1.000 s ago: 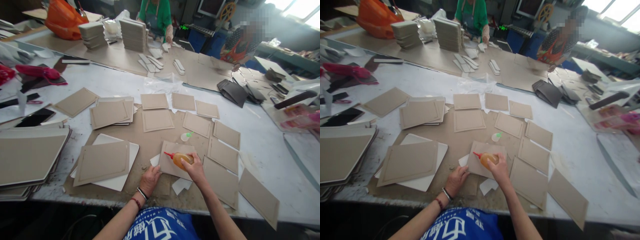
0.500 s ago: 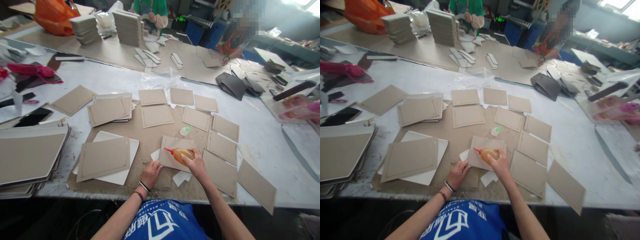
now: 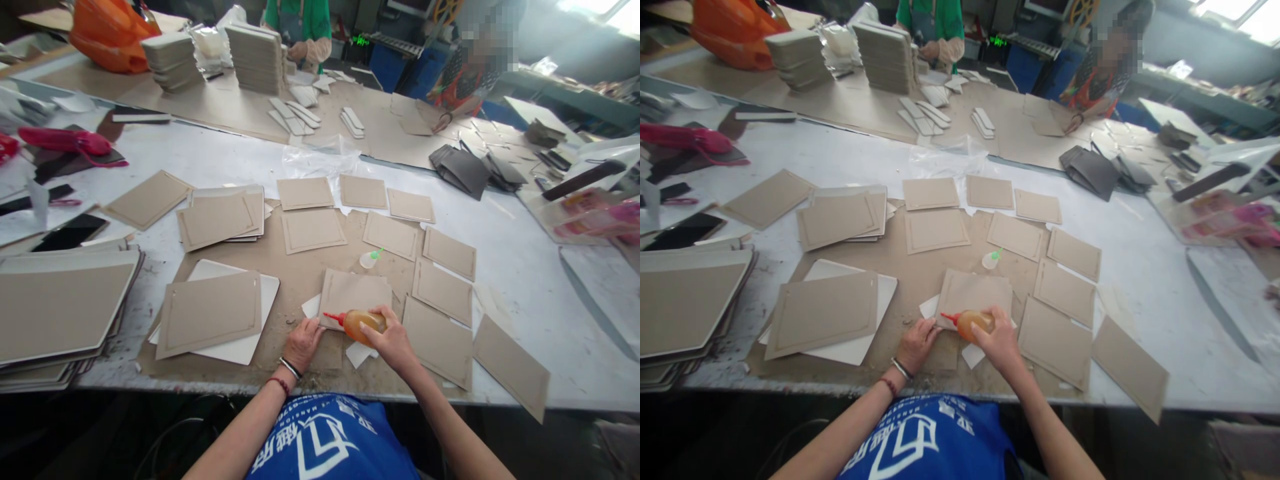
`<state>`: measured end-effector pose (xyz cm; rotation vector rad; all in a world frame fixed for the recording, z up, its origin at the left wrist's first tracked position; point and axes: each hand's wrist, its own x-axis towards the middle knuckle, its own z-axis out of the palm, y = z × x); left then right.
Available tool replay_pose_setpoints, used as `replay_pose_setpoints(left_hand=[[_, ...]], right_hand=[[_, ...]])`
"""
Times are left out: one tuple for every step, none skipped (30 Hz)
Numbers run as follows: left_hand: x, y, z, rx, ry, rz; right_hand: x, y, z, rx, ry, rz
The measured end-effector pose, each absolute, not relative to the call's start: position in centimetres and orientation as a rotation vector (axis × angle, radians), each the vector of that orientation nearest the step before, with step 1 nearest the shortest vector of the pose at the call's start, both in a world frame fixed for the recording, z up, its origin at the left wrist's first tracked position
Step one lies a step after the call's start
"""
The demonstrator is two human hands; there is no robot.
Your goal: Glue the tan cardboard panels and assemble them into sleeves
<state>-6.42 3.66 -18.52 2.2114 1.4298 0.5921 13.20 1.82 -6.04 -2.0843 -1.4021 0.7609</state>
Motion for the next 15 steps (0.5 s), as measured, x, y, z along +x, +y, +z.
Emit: replay_pose_setpoints(left_hand=[[-6.4, 3.6, -18.4, 2.216, 1.425, 0.589], [-6.4, 3.6, -18.4, 2.223, 1.418, 0.588], [-6.5, 3.6, -18.3, 2.23, 1.412, 0.587], [-6.5, 3.6, -18.2, 2.234, 1.408, 0.586], [-6.5, 3.6, -18.2, 2.234, 1.405, 0.584], [-6.5, 3.6, -18.1, 2.231, 1.403, 0.579], [-6.5, 3.6, -18.0, 2.226, 1.403, 0.574], [-6.5, 3.6, -18.0, 2.222, 1.403, 0.569], [-6.5, 3.6, -18.0, 2.221, 1.407, 0.566], [-6.5, 3.6, -18.0, 2.226, 1.412, 0.562], [-6.5, 3.6, -17.9, 2.235, 1.419, 0.556], [-6.5, 3.6, -18.0, 2.248, 1.424, 0.549], [-6.5, 3.6, -18.0, 2.263, 1.429, 0.541], [-6.5, 3.6, -18.0, 2.278, 1.434, 0.536], [-6.5, 3.6, -18.1, 2.292, 1.438, 0.536]], right_hand=[[13.1, 1.4, -6.0, -2.08, -1.407, 0.775], [12.9, 1.1, -5.9, -2.077, -1.41, 0.787], [12.8, 0.9, -5.9, -2.076, -1.41, 0.791], [12.7, 0.7, -5.9, -2.077, -1.408, 0.788], [12.6, 0.5, -5.9, -2.077, -1.404, 0.778], [12.5, 0.3, -5.9, -2.077, -1.399, 0.765], [12.4, 0.2, -6.0, -2.076, -1.393, 0.749], [12.4, 0.0, -6.0, -2.076, -1.385, 0.733], [12.4, -0.1, -6.0, -2.081, -1.379, 0.719], [12.5, -0.3, -6.0, -2.092, -1.37, 0.707], [12.6, -0.6, -5.9, -2.106, -1.36, 0.696], [12.8, -0.8, -5.9, -2.119, -1.351, 0.686], [13.1, -1.1, -5.8, -2.13, -1.341, 0.678], [13.3, -1.4, -5.8, -2.137, -1.33, 0.672], [13.6, -1.8, -5.8, -2.141, -1.319, 0.667]])
